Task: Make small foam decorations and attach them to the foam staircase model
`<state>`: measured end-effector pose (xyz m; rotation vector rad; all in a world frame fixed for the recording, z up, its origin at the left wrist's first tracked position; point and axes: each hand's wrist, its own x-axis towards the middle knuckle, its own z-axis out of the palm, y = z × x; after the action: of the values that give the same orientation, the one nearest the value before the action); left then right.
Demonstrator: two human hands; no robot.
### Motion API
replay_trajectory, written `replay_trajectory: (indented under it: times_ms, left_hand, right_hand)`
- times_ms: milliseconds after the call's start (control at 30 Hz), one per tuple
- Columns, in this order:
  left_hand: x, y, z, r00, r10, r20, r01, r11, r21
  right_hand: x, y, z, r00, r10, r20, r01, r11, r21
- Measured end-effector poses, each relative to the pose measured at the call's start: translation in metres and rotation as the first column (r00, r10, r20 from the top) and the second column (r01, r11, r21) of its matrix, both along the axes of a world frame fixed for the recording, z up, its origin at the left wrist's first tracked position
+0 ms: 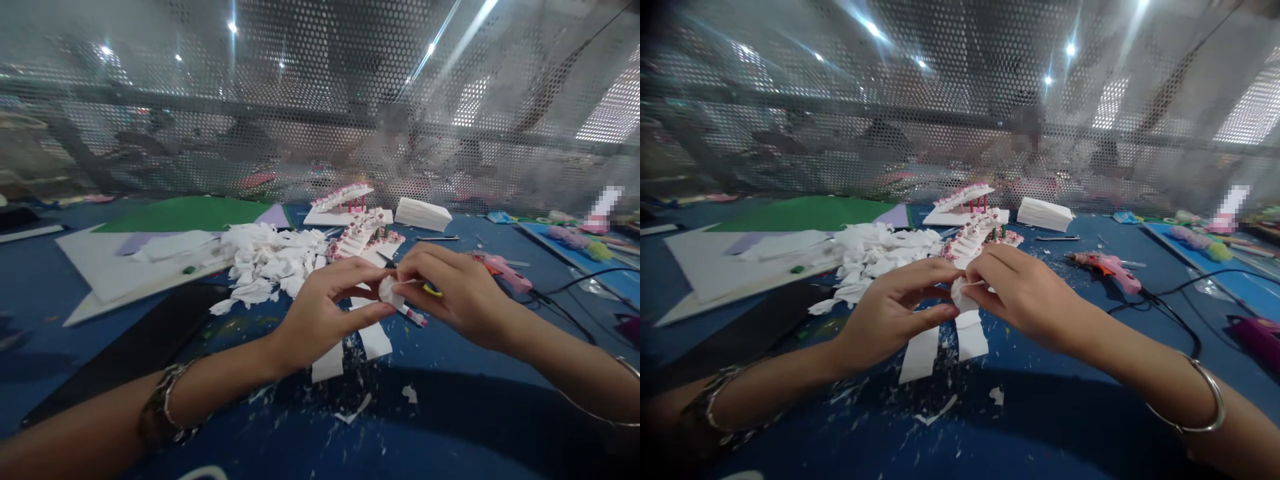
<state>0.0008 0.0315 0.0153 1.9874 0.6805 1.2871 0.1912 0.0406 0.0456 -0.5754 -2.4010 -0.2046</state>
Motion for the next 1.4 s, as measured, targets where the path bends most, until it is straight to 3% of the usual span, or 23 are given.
replay_trajectory:
  times_ms: [167,433,500,600,700,767,1000,1267,1400]
  left_hand:
    - [0.002,-0.002,0.002,0.996,0.092,-0.014,-0.091,0.994,0.06]
    - [-0.004,0.001,0.009,0.999,0.044,-0.032,-0.037,0.982,0.185]
    - [-0.004,0.0,0.009,1.0,0.004,0.009,-0.005,0.991,0.133]
    - [-0.003,0.0,0.008,0.994,-0.045,0.099,0.042,0.998,0.04]
    - [-0.004,0.001,0.006,0.993,-0.032,0.118,0.025,0.998,0.061]
    - [-0.004,0.001,0.006,0.994,-0.002,0.106,-0.008,0.995,0.095]
    - [-0.003,-0.01,0.012,0.995,0.009,0.096,-0.018,0.995,0.094]
    - [0.002,-0.01,0.013,0.984,0.027,0.175,-0.012,0.996,-0.086]
    - [0.002,-0.008,0.013,0.974,0.051,0.222,-0.021,0.991,-0.134]
  right_hand:
    - [-0.002,-0.002,-0.002,0.999,0.017,-0.043,-0.017,1.0,0.02]
    - [-0.001,-0.002,0.007,0.97,0.101,-0.222,-0.158,0.954,-0.256]
    - [-0.003,-0.002,0.006,0.947,0.099,-0.305,-0.208,0.914,-0.348]
    - [-0.007,-0.003,0.001,0.896,0.081,-0.436,-0.316,0.808,-0.498]
    - [-0.009,-0.004,-0.003,0.868,0.082,-0.49,-0.387,0.73,-0.564]
    - [-0.009,-0.004,-0.004,0.87,0.104,-0.482,-0.385,0.755,-0.531]
    - [-0.007,-0.01,-0.003,0.916,0.1,-0.388,-0.227,0.928,-0.296]
    - [-0.007,-0.015,-0.004,0.931,0.08,-0.357,-0.166,0.962,-0.218]
    - [-0.008,-0.016,-0.001,0.953,0.156,-0.258,-0.193,0.973,-0.123]
